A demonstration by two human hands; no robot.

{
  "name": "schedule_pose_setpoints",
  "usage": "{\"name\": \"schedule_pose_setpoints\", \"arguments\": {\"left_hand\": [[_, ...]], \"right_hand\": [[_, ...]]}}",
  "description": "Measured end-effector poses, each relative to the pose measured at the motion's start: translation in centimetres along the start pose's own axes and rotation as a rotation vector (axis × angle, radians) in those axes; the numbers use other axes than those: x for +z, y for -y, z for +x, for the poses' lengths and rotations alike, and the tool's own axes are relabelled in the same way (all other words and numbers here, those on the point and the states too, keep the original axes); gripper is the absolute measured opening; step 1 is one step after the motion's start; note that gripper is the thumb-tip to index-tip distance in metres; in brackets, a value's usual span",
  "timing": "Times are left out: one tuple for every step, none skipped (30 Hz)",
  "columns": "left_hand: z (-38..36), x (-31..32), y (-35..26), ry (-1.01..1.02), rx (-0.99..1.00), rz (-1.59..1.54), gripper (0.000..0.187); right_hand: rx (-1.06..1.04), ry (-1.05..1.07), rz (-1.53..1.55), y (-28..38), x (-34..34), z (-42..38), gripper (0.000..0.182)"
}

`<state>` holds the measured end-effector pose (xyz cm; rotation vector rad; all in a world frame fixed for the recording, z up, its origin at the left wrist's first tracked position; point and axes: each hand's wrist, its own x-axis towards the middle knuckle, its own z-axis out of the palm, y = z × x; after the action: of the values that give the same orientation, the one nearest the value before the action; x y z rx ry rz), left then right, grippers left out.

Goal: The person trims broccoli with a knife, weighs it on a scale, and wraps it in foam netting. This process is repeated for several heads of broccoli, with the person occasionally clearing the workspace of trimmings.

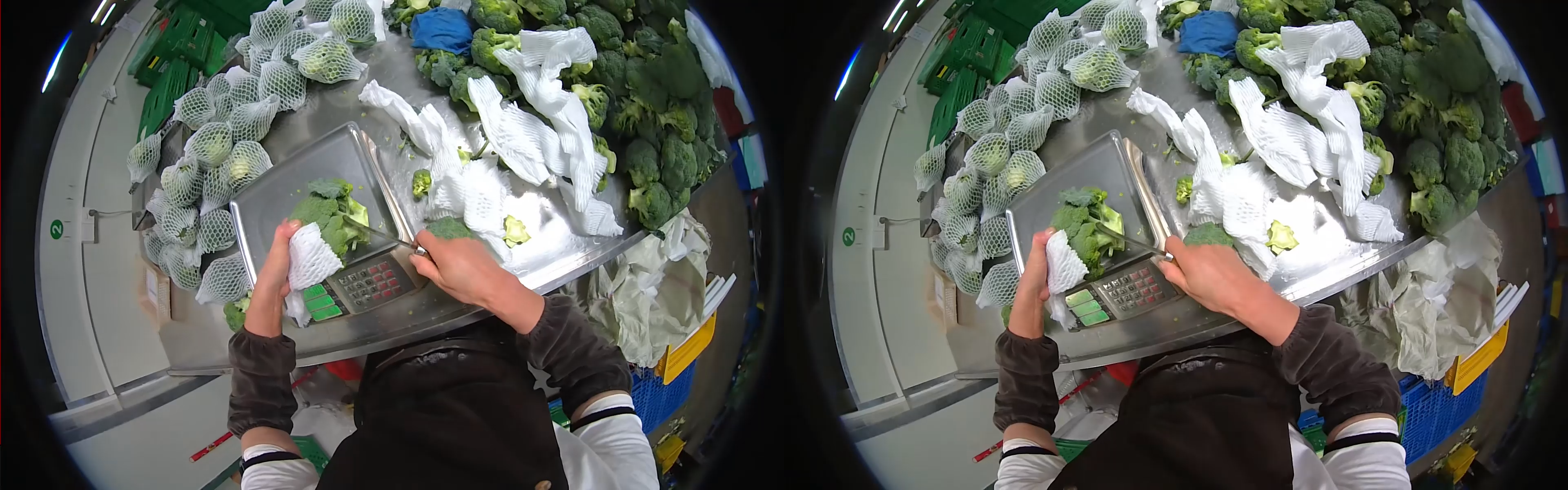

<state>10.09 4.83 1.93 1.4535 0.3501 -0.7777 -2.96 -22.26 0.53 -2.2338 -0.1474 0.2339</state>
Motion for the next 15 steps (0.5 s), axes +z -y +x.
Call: {"name": "schedule_pose_setpoints", "arguments": {"left_hand": [[0.0, 0.2, -0.1, -0.007, -0.016, 0.021, 0.045], [0.0, 0.2, -0.1, -0.015, -0.032, 0.042, 0.051], [0.0, 0.2, 0.0, -0.015, -0.035, 0.044, 0.051], [0.1, 0.1, 0.2, -0.057, -0.013, 0.058, 0.057], [0.2, 0.0, 0.3, -0.1, 0.01, 0.069, 0.064], [0.3, 0.1, 0.4, -0.099, 0.009, 0.065, 0.064], [0.3, 0.2, 0.4, -0.077, 0.026, 0.087, 0.066], [0.1, 0.5, 0.2, -0.053, 0.043, 0.111, 0.069], [-0.3, 1.0, -0.1, -0.052, 0.041, 0.112, 0.069], [-1.1, 2.3, -0.7, -0.066, 0.062, 0.16, 0.068], [-1.5, 3.1, -1.0, -0.078, 0.08, 0.211, 0.066], [-1.4, 3.1, -1.0, -0.072, 0.077, 0.216, 0.066], [-1.3, 2.8, -0.8, -0.048, 0.098, 0.236, 0.067], [-1.2, 2.7, -0.6, -0.028, 0.119, 0.252, 0.067], [-1.0, 2.5, -0.4, -0.015, 0.136, 0.276, 0.066]], "right_hand": [[0.018, -0.022, -0.019, 0.0, 0.2, 0.0, 0.026], [0.02, -0.019, -0.018, 0.0, 0.3, -0.1, 0.026], [0.014, -0.021, -0.007, 0.1, 0.5, -0.3, 0.026], [0.008, -0.023, 0.002, 0.1, 0.5, -0.4, 0.026], [0.01, -0.022, 0.001, 0.0, 0.5, -0.5, 0.026], [0.011, -0.031, 0.032, -0.3, 0.5, -0.8, 0.027], [0.01, -0.038, 0.065, -0.4, 0.5, -0.9, 0.027], [0.011, -0.036, 0.066, -0.3, 0.5, -0.8, 0.027], [0.025, -0.022, 0.03, -0.1, 0.3, -0.5, 0.027], [0.04, -0.009, -0.006, 0.0, 0.2, -0.2, 0.027], [0.045, -0.011, -0.004, 0.1, 0.0, -0.1, 0.027], [0.059, 0.022, -0.02, 0.3, -0.3, 0.1, 0.027], [0.071, 0.058, -0.039, 0.3, -0.4, 0.1, 0.028], [0.074, 0.059, -0.04, 0.3, -0.3, 0.0, 0.028], [0.105, 0.062, -0.025, 0.2, -0.2, -0.1, 0.028]]}}
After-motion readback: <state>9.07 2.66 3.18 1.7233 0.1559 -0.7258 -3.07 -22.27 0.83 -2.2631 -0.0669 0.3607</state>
